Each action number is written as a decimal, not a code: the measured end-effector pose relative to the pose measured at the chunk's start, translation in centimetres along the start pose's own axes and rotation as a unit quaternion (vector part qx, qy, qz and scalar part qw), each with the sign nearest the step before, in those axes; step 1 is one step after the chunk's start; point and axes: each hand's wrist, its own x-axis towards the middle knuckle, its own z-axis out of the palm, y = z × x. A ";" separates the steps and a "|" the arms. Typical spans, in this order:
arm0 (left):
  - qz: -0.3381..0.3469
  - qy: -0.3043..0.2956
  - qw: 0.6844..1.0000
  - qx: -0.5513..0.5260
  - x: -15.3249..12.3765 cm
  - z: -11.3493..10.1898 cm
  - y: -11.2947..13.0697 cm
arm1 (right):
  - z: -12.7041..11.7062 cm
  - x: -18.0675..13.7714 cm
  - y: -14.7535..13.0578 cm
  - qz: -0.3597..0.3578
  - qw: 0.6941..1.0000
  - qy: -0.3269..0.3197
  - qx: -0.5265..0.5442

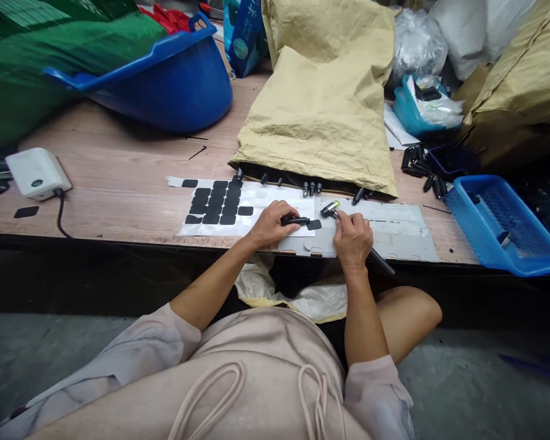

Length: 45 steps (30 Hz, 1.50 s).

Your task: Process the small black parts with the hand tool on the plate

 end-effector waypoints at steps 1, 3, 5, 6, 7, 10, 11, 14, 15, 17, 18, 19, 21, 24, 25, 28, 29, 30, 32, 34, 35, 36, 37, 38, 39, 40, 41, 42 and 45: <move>-0.003 -0.002 1.000 -0.004 0.1 0.0 0.0 | -0.1 0.1 0.1 0.002 1.000 -0.002 0.004; -0.011 -0.005 1.000 -0.008 0.3 -0.1 -0.1 | -0.4 0.4 0.0 0.008 1.000 -0.003 0.023; -0.016 -0.004 1.000 -0.009 0.4 -0.1 -0.1 | -1.1 0.7 -0.5 0.016 0.998 0.004 0.057; -0.018 -0.003 1.000 -0.010 0.5 0.0 -0.1 | -1.6 0.8 -0.9 0.016 0.997 0.008 0.079; -0.019 -0.001 1.000 -0.010 0.5 0.0 -0.1 | -2.1 0.8 -1.4 0.011 0.995 0.010 0.103; -0.022 -0.001 1.000 -0.015 0.5 0.1 0.0 | -3.3 0.6 -3.1 -0.032 0.985 -0.011 0.172; -0.021 -0.002 1.000 -0.017 0.5 0.1 0.0 | -3.5 0.4 -3.7 -0.046 0.982 -0.020 0.183; -0.020 -0.003 1.000 -0.020 0.5 0.1 0.1 | -3.5 -0.3 -4.7 -0.061 0.982 -0.039 0.174; -0.021 -0.002 1.000 -0.020 0.6 0.2 0.2 | -3.4 -0.5 -4.9 -0.061 0.984 -0.044 0.162; -0.027 0.000 0.999 -0.020 0.7 0.2 0.2 | -3.2 -0.8 -5.1 -0.059 0.987 -0.057 0.137; -0.030 0.000 0.999 -0.021 0.7 0.2 0.2 | -3.2 -0.9 -5.1 -0.059 0.988 -0.063 0.127; -0.031 0.000 0.999 -0.022 0.7 0.3 0.2 | -3.2 -0.9 -5.2 -0.060 0.989 -0.065 0.121; -0.031 -0.001 0.999 -0.025 0.7 0.3 0.2 | -3.4 -0.8 -5.3 -0.064 0.988 -0.060 0.125; -0.029 -0.003 0.999 -0.026 0.8 0.2 0.2 | -3.7 -0.8 -5.9 -0.078 0.985 -0.052 0.143; -0.030 -0.004 0.999 -0.025 0.8 0.2 0.2 | -3.7 -0.9 -6.1 -0.082 0.985 -0.055 0.143; -0.037 -0.004 0.999 -0.017 0.8 0.2 0.2 | -3.4 -1.1 -6.4 -0.090 0.985 -0.072 0.129; -0.038 -0.003 0.999 -0.015 0.9 0.3 0.1 | -3.2 -1.1 -6.4 -0.088 0.985 -0.074 0.126; -0.037 -0.003 0.999 -0.014 0.8 0.3 0.1 | -3.1 -1.1 -6.2 -0.085 0.986 -0.070 0.127; -0.034 -0.005 0.999 -0.015 0.8 0.2 0.1 | -3.0 -0.8 -5.4 -0.069 0.988 -0.050 0.132; -0.031 -0.005 0.999 -0.022 0.8 0.1 0.1 | -2.7 -0.2 -4.3 -0.046 0.991 -0.028 0.124; -0.030 -0.004 0.999 -0.028 0.8 0.1 0.1 | -2.6 0.0 -3.7 -0.034 0.993 -0.021 0.113; -0.031 -0.002 0.999 -0.035 0.8 0.0 0.1 | -2.3 0.3 -3.0 -0.022 0.995 -0.017 0.096; -0.032 0.000 0.999 -0.041 0.8 0.0 0.1 | -2.0 0.5 -2.4 -0.012 0.997 -0.016 0.075; -0.034 0.000 0.998 -0.044 0.8 -0.1 0.1 | -1.7 0.7 -1.9 -0.007 0.998 -0.016 0.053; -0.035 -0.001 0.998 -0.045 0.8 -0.1 0.2 | -1.3 0.7 -1.5 -0.006 0.999 -0.017 0.032; -0.037 -0.005 0.998 -0.042 0.8 -0.1 0.2 | -1.0 0.8 -1.1 -0.006 1.000 -0.018 0.014; -0.038 -0.010 0.999 -0.036 0.8 -0.1 0.2 | -0.6 0.7 -0.9 -0.007 1.000 -0.016 0.000; -0.038 -0.015 0.999 -0.028 0.8 -0.1 0.3 | -0.3 0.6 -0.8 -0.006 1.000 -0.013 -0.010; -0.037 -0.028 0.999 -0.004 0.8 -0.2 0.3 | 0.2 0.3 -0.7 -0.001 1.000 0.001 -0.020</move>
